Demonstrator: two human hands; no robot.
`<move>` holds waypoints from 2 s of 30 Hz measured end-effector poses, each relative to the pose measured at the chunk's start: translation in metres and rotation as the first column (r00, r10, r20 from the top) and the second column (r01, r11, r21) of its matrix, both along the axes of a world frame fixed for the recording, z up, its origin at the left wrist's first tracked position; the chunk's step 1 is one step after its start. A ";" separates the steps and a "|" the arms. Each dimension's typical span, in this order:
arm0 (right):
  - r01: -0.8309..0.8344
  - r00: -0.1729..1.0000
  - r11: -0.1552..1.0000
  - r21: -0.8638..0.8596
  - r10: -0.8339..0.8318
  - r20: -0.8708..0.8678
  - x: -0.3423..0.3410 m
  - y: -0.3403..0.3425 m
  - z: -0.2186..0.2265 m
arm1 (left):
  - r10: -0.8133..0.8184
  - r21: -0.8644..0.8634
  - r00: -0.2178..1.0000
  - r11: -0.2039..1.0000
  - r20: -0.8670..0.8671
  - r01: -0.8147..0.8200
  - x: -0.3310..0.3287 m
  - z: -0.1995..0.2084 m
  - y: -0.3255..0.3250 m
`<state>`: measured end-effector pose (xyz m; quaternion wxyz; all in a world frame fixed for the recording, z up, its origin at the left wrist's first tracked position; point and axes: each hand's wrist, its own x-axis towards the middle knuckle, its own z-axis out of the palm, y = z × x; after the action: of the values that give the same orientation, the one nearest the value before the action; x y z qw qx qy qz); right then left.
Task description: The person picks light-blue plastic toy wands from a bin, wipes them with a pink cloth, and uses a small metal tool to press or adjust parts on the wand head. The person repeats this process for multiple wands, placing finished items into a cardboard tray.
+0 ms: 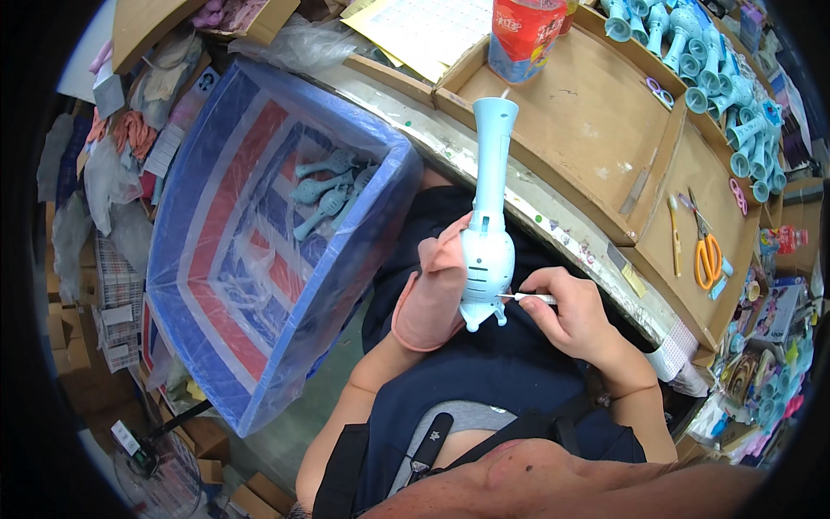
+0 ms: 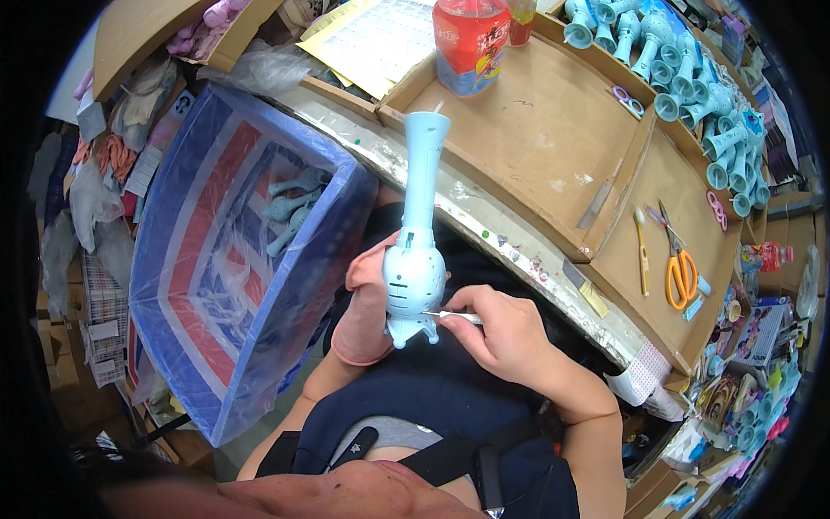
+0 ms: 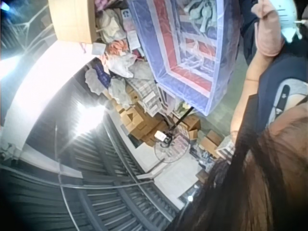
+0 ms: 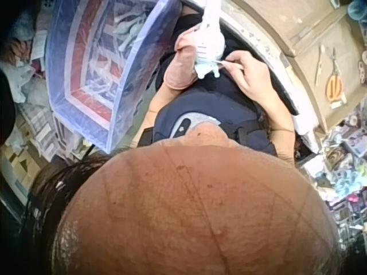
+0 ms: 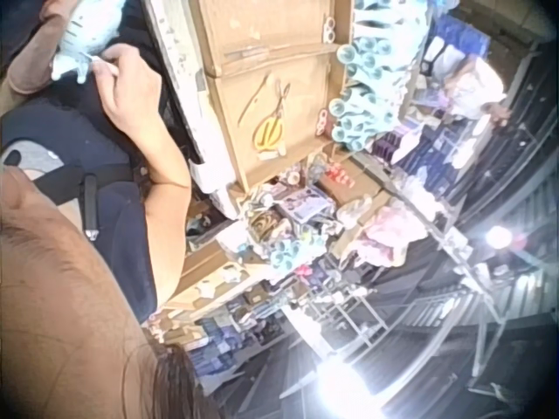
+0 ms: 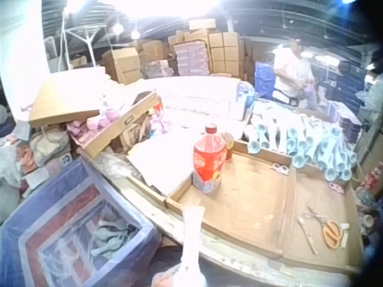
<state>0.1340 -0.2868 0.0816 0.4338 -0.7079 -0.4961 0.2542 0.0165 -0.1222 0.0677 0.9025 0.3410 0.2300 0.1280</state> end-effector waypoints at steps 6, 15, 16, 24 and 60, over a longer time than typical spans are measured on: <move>-0.107 0.992 0.993 -0.052 0.110 0.059 0.001 0.001 0.007 | -0.017 0.072 1.000 0.997 -0.027 0.019 -0.002 0.008 -0.001; 0.019 0.997 0.995 0.096 -0.013 -0.071 -0.011 0.001 -0.019 | -0.136 0.208 0.990 0.970 0.027 0.128 -0.002 -0.005 0.001; 0.023 0.997 0.995 0.095 -0.016 -0.078 -0.012 0.001 -0.019 | -0.146 0.184 0.988 0.973 0.044 0.136 -0.002 -0.006 0.002; 0.021 0.999 0.996 0.082 -0.023 0.023 -0.007 -0.004 -0.014 | -0.128 0.192 0.992 0.974 0.016 0.123 0.003 -0.002 -0.001; -0.325 0.813 0.945 0.046 0.255 0.523 0.023 0.013 0.062 | -0.027 0.037 0.946 0.999 0.323 0.016 0.008 -0.065 -0.010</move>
<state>0.1566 -0.2741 0.1433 0.2892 -0.6350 -0.7110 0.0872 0.0241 -0.1326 0.0025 0.9234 0.3330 0.0731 0.1762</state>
